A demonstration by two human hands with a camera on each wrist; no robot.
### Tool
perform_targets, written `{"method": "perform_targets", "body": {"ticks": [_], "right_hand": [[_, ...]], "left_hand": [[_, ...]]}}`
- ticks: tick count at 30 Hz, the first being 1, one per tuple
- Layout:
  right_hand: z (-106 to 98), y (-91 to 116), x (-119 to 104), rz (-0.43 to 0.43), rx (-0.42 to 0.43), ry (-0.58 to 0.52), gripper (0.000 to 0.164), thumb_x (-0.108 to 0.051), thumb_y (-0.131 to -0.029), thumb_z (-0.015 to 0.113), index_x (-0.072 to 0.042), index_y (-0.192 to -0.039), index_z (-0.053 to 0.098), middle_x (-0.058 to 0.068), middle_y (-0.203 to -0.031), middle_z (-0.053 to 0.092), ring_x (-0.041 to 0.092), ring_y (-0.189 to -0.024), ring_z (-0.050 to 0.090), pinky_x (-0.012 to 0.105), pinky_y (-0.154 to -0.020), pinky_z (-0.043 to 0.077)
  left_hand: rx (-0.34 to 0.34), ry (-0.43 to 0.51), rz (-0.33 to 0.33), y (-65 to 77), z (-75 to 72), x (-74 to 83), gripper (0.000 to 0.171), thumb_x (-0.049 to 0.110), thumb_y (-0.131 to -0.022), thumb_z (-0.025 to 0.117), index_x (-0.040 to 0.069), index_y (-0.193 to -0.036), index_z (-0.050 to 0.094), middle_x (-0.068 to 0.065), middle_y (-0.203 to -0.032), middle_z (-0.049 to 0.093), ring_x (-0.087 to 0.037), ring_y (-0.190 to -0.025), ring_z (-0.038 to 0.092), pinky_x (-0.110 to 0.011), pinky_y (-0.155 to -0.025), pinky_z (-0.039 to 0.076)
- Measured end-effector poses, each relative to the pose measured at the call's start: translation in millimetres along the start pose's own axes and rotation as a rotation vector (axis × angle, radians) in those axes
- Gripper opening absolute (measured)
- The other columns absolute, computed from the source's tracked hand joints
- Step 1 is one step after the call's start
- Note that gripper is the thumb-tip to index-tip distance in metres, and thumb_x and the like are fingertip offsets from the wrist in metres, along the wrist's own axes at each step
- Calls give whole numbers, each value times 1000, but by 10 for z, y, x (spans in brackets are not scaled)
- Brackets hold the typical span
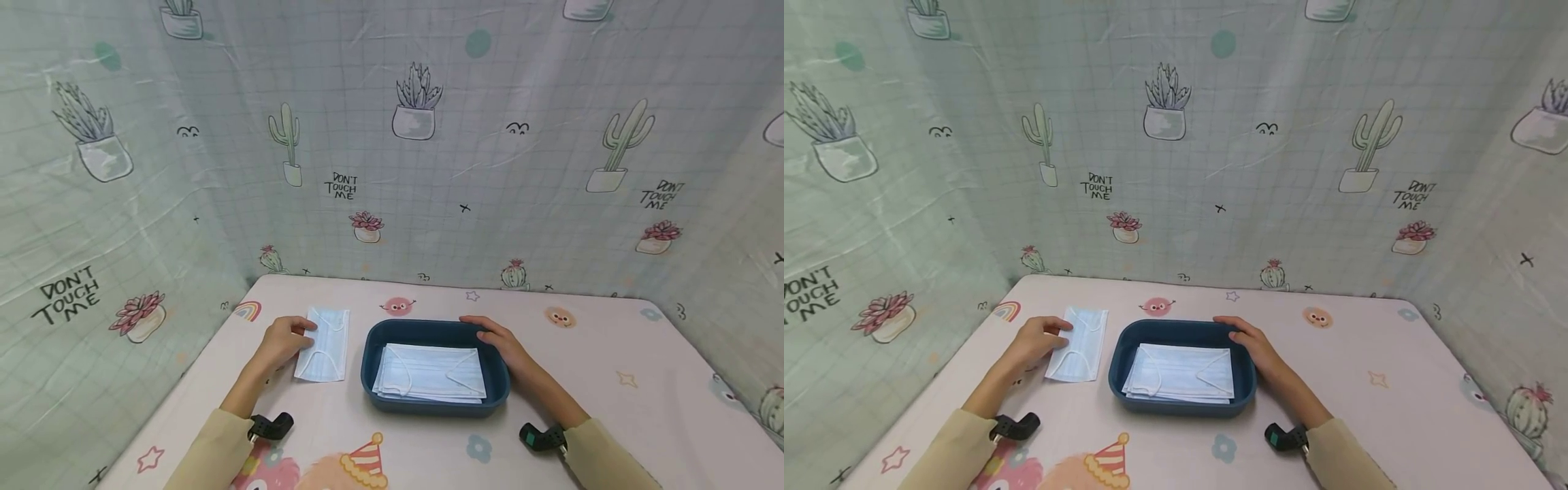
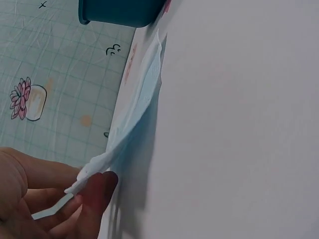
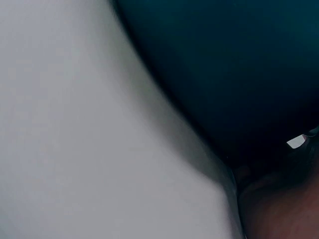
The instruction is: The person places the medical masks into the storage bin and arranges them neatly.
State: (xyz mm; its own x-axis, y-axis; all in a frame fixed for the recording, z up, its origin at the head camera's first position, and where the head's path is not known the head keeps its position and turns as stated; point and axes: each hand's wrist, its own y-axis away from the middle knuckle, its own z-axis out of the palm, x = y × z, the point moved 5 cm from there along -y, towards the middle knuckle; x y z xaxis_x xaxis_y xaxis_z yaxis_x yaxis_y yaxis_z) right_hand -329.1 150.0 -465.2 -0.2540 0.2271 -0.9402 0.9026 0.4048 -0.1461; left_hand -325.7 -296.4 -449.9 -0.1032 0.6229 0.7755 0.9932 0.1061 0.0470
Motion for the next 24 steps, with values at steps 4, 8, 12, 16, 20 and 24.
{"method": "perform_targets", "body": {"ticks": [4,8,12,16,20,24], "right_hand": [[4,7,5,2,1,-6,44,-16,-109,40,-8,-151,51,17,-161,45,-12,-132,43,13,-111,30],[11,12,8,2,2,-10,44,-16,-108,41,-8,-151,51,17,-160,45,-13,-131,43,7,-107,30],[14,18,9,3,3,-3,44,-17,-109,40,-9,-151,51,16,-161,45,-11,-132,43,11,-110,31],[14,21,9,9,6,7,44,-17,-109,39,-10,-151,51,15,-161,45,-9,-133,43,32,-121,30],[15,12,4,5,8,17,44,-16,-109,39,-10,-151,51,15,-161,45,-11,-132,43,53,-124,25],[19,1,-6,0,7,20,44,-16,-109,39,-9,-151,51,16,-161,45,-12,-132,43,53,-125,24]], "left_hand": [[-3,17,5,-2,9,11,31,0,-87,72,0,-118,73,-19,-113,63,-28,-98,55,-26,-67,52],[-19,23,13,9,26,22,32,-1,-86,72,-1,-118,73,-21,-114,63,-28,-98,56,-26,-64,54],[-34,31,-4,23,40,14,32,-2,-87,71,0,-119,74,-20,-116,63,-29,-98,56,-27,-65,56],[-48,28,-16,24,54,8,30,0,-88,71,1,-118,74,-18,-112,62,-27,-96,56,-28,-64,54],[-82,27,-25,11,88,6,30,1,-88,74,2,-117,74,-14,-105,60,-24,-91,55,-28,-61,54],[-99,35,-31,9,111,8,31,2,-86,76,1,-117,74,-13,-102,60,-23,-87,56,-28,-59,55]]}}
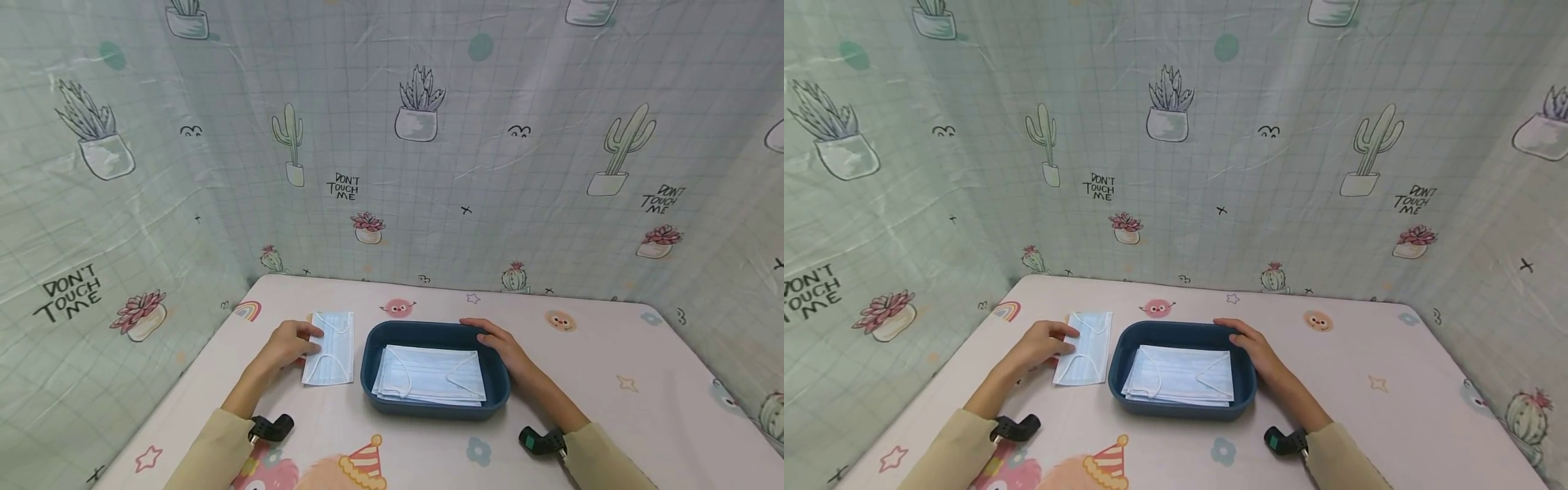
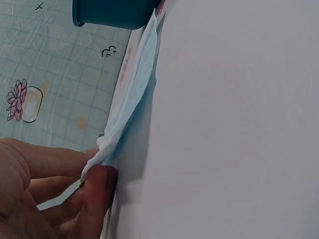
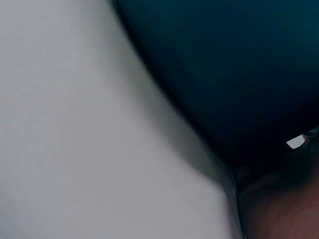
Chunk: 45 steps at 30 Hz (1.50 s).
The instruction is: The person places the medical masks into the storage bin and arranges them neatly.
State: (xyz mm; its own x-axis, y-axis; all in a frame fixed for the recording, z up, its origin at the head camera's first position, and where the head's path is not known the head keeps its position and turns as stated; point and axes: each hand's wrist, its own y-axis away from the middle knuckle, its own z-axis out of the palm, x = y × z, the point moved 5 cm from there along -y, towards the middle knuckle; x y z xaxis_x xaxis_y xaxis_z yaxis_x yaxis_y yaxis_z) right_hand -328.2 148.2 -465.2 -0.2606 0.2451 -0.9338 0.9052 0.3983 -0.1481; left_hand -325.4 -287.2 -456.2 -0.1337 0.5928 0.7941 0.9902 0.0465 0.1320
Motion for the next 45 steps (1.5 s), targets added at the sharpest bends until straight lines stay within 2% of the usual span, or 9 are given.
{"method": "perform_targets", "body": {"ticks": [5,7,13,15,17,20,24,27,45], "right_hand": [[4,-1,1,5,-4,-11,45,-16,-109,39,-9,-151,51,16,-161,45,-13,-131,43,35,-121,29],[6,-1,0,5,-3,-12,45,-15,-108,39,-9,-151,51,16,-161,45,-13,-131,44,31,-120,30],[11,7,1,9,1,-13,45,-13,-108,38,-8,-151,50,16,-161,45,-13,-130,45,48,-123,27],[9,9,0,10,2,-14,45,-14,-108,38,-8,-151,50,16,-161,44,-13,-130,44,48,-124,26],[9,7,0,9,2,-13,45,-14,-108,38,-8,-151,51,16,-161,44,-13,-130,43,43,-124,27],[3,2,-2,6,-2,-15,45,-15,-108,39,-8,-151,51,16,-161,44,-13,-131,43,29,-120,29],[-1,-4,4,-3,-6,-25,45,-15,-109,39,-8,-151,50,18,-161,44,-14,-130,44,13,-111,31],[0,-9,8,-20,-5,-29,45,-14,-108,39,-7,-151,50,19,-161,43,-15,-131,43,7,-107,30],[17,8,14,-16,-1,-39,45,-14,-108,39,-5,-151,50,20,-162,42,-17,-130,42,4,-106,29]], "left_hand": [[6,-7,1,6,6,-8,31,3,-87,75,2,-118,74,-13,-101,58,-23,-86,56,-28,-58,54],[8,-14,6,7,6,-8,30,4,-88,75,2,-118,74,-13,-101,57,-23,-87,55,-28,-58,54],[13,-23,22,5,19,-8,26,6,-90,73,3,-116,75,-14,-102,57,-25,-91,54,-28,-60,53],[13,-27,30,-3,26,-14,26,7,-91,73,4,-116,75,-13,-102,57,-25,-91,54,-28,-60,53],[14,-31,39,-10,28,-21,25,7,-91,72,4,-116,75,-13,-102,57,-24,-90,54,-28,-60,52],[17,-36,54,-25,28,-24,25,6,-90,73,3,-115,75,-13,-101,57,-24,-88,54,-29,-59,52],[21,-37,56,-35,32,-26,26,3,-89,73,3,-115,75,-13,-100,58,-23,-87,54,-29,-59,52],[21,-37,47,-39,42,-34,26,4,-90,73,4,-116,74,-13,-101,58,-24,-88,54,-28,-59,52],[30,-35,43,-41,47,-66,25,6,-92,71,4,-116,74,-15,-105,59,-24,-88,55,-28,-59,52]]}}
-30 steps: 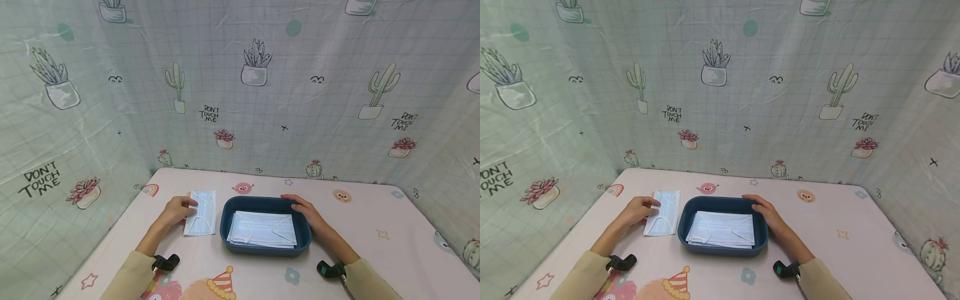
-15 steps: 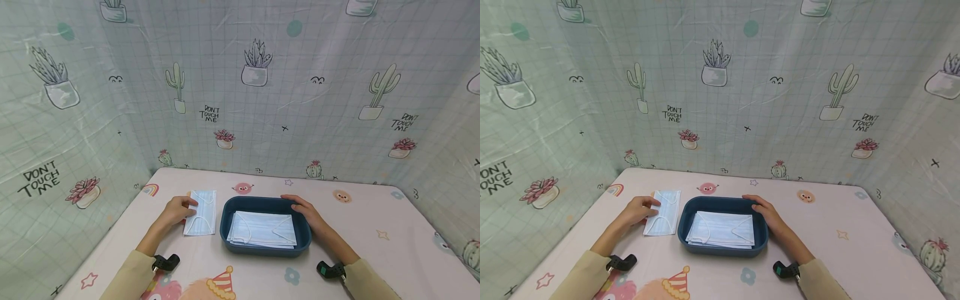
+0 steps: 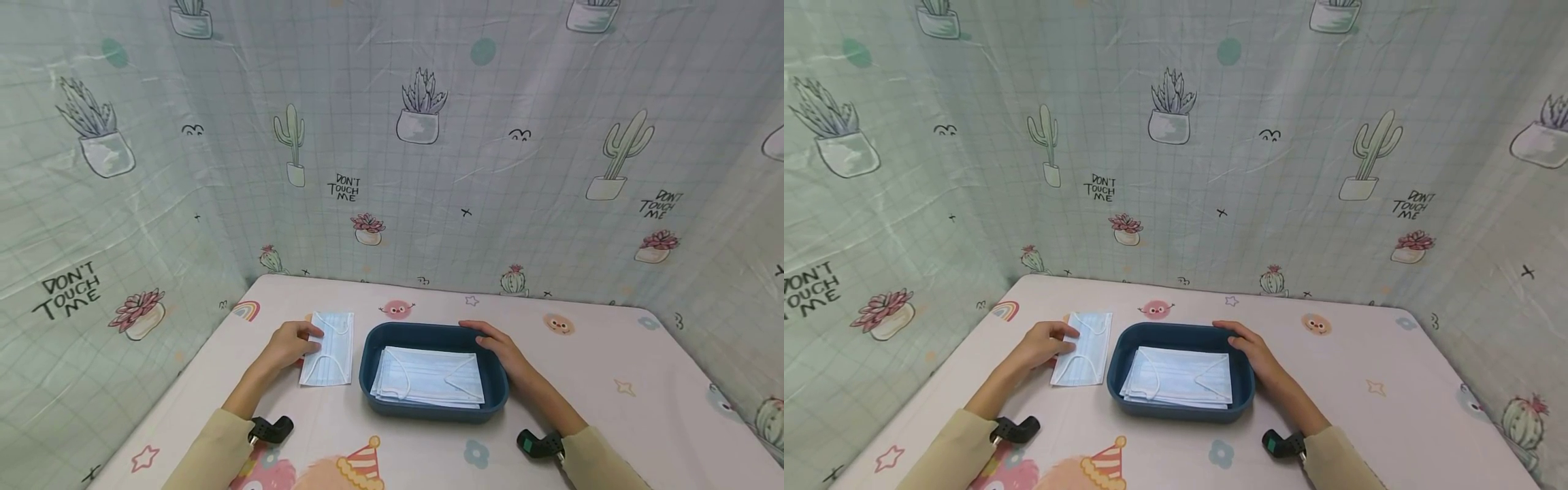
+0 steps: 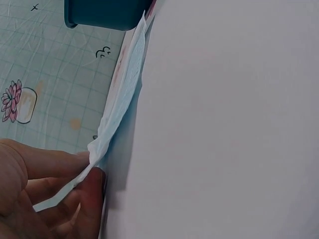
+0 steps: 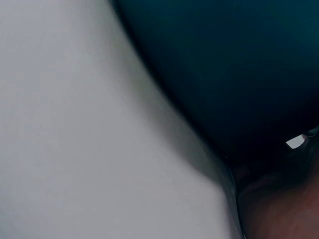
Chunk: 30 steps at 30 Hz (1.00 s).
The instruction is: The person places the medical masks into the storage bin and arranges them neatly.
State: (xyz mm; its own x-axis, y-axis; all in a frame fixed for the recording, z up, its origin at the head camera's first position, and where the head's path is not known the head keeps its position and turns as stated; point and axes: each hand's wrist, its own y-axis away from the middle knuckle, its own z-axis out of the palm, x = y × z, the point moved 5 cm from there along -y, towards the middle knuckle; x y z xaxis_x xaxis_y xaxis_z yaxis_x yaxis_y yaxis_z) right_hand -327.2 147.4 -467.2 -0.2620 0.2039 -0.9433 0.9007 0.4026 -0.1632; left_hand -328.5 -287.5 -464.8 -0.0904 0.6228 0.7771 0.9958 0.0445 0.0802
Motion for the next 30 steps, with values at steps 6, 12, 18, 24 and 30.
{"method": "perform_targets", "body": {"ticks": [6,12,18,24,30], "right_hand": [[16,8,25,2,1,0,45,-13,-108,39,-6,-151,50,20,-162,42,-17,-131,42,4,-106,29],[24,2,34,-10,-4,9,45,-13,-108,39,-5,-151,50,21,-161,43,-16,-131,42,5,-106,29],[24,-2,32,-4,2,13,45,-14,-108,39,-6,-151,50,20,-162,43,-17,-131,42,6,-106,28],[24,2,18,2,-1,-9,46,-12,-108,38,-4,-151,49,21,-162,41,-17,-131,42,4,-106,30],[5,-6,1,-1,-4,-5,45,-13,-108,38,-4,-151,49,21,-162,41,-16,-130,44,5,-105,31]], "left_hand": [[-1,0,-2,16,4,-15,24,6,-92,71,5,-115,74,-14,-104,58,-24,-90,55,-28,-59,52],[-1,-1,11,17,-2,-16,23,7,-92,70,4,-115,75,-14,-104,59,-25,-91,55,-27,-60,52],[8,2,11,9,-10,-22,22,7,-93,70,5,-114,75,-14,-106,59,-25,-95,55,-27,-61,51],[14,7,22,3,3,-20,21,6,-93,69,4,-113,75,-15,-106,60,-26,-93,55,-27,-59,50],[18,9,29,-19,10,-13,20,8,-94,68,3,-112,75,-14,-102,59,-24,-91,55,-27,-58,49]]}}
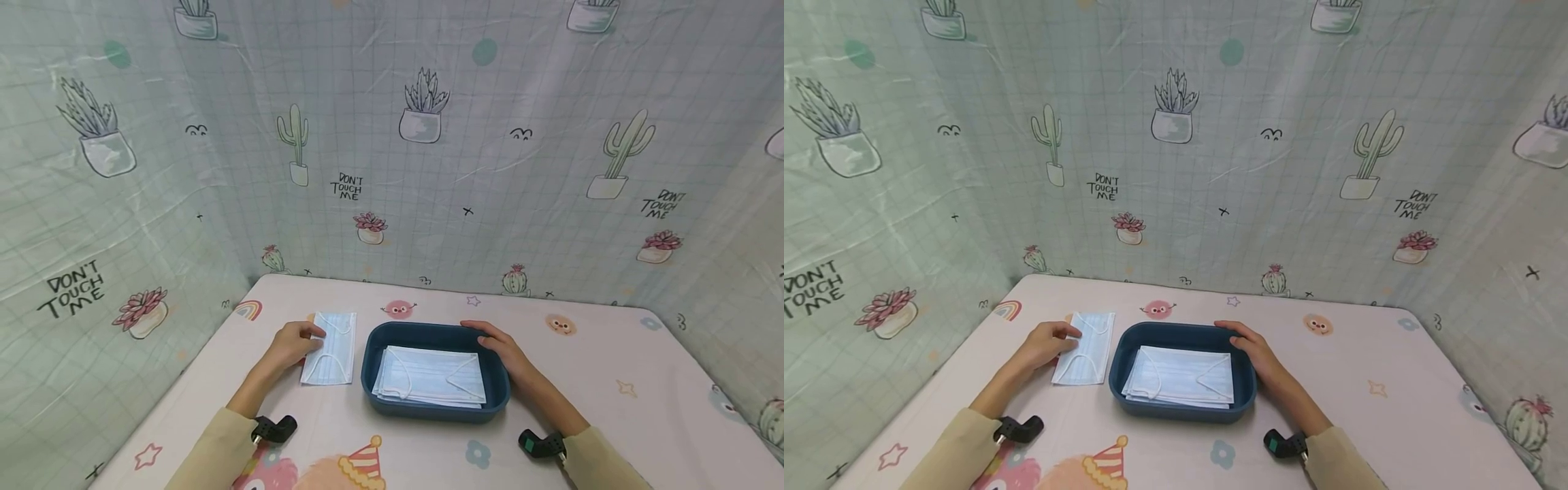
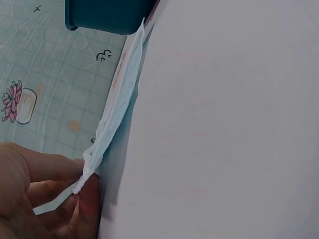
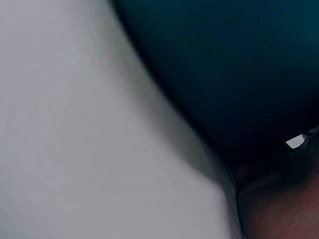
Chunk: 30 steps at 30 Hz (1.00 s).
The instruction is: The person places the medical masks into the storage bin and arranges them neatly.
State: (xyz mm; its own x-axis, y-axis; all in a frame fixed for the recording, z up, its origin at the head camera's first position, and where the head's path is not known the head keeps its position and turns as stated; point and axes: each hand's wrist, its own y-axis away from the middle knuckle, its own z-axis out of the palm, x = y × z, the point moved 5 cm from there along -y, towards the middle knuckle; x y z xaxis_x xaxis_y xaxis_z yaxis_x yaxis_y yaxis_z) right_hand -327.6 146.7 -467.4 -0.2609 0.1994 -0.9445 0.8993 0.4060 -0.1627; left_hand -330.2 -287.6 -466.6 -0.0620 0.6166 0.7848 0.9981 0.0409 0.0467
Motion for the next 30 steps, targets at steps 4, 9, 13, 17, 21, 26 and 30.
{"method": "perform_targets", "body": {"ticks": [4,9,13,17,21,26,30], "right_hand": [[-25,-15,-24,-12,-1,4,45,-13,-109,38,-5,-151,49,21,-162,41,-16,-131,43,5,-106,31],[-50,-36,-41,-18,-7,-1,45,-14,-109,38,-5,-152,49,21,-163,40,-15,-132,43,4,-106,32],[-55,-37,-46,-16,-10,2,45,-14,-109,38,-5,-152,48,21,-163,40,-15,-132,43,4,-106,32],[-51,-27,-35,-5,-1,4,45,-15,-109,38,-5,-151,49,21,-162,41,-15,-131,42,4,-105,31],[-41,-15,-6,7,3,11,45,-14,-108,39,-6,-151,50,20,-162,42,-16,-130,42,5,-106,30],[-24,-8,7,6,-3,-2,45,-15,-109,40,-6,-151,49,20,-162,42,-15,-130,44,6,-106,31],[-18,-8,10,6,-7,-16,45,-15,-109,40,-5,-151,49,20,-162,41,-15,-130,44,5,-105,32]], "left_hand": [[4,12,0,-12,-5,25,20,9,-94,66,3,-111,75,-14,-101,61,-22,-86,55,-27,-57,49],[6,11,4,-31,-21,54,20,9,-95,66,3,-112,74,-14,-102,62,-23,-86,55,-29,-59,49],[6,7,-3,-38,-21,65,20,9,-95,66,3,-112,75,-13,-101,59,-23,-88,54,-27,-59,49],[8,3,-2,-29,-15,64,20,7,-93,69,4,-112,75,-12,-100,57,-24,-91,54,-27,-58,49],[6,6,-4,-10,-16,59,21,4,-90,71,3,-111,76,-12,-98,57,-25,-91,54,-28,-59,49],[14,20,-26,8,-48,33,24,2,-89,71,4,-112,76,-17,-110,61,-26,-95,55,-28,-61,52],[28,46,-24,28,-104,47,26,1,-89,70,3,-115,76,-20,-123,65,-26,-97,60,-28,-65,57]]}}
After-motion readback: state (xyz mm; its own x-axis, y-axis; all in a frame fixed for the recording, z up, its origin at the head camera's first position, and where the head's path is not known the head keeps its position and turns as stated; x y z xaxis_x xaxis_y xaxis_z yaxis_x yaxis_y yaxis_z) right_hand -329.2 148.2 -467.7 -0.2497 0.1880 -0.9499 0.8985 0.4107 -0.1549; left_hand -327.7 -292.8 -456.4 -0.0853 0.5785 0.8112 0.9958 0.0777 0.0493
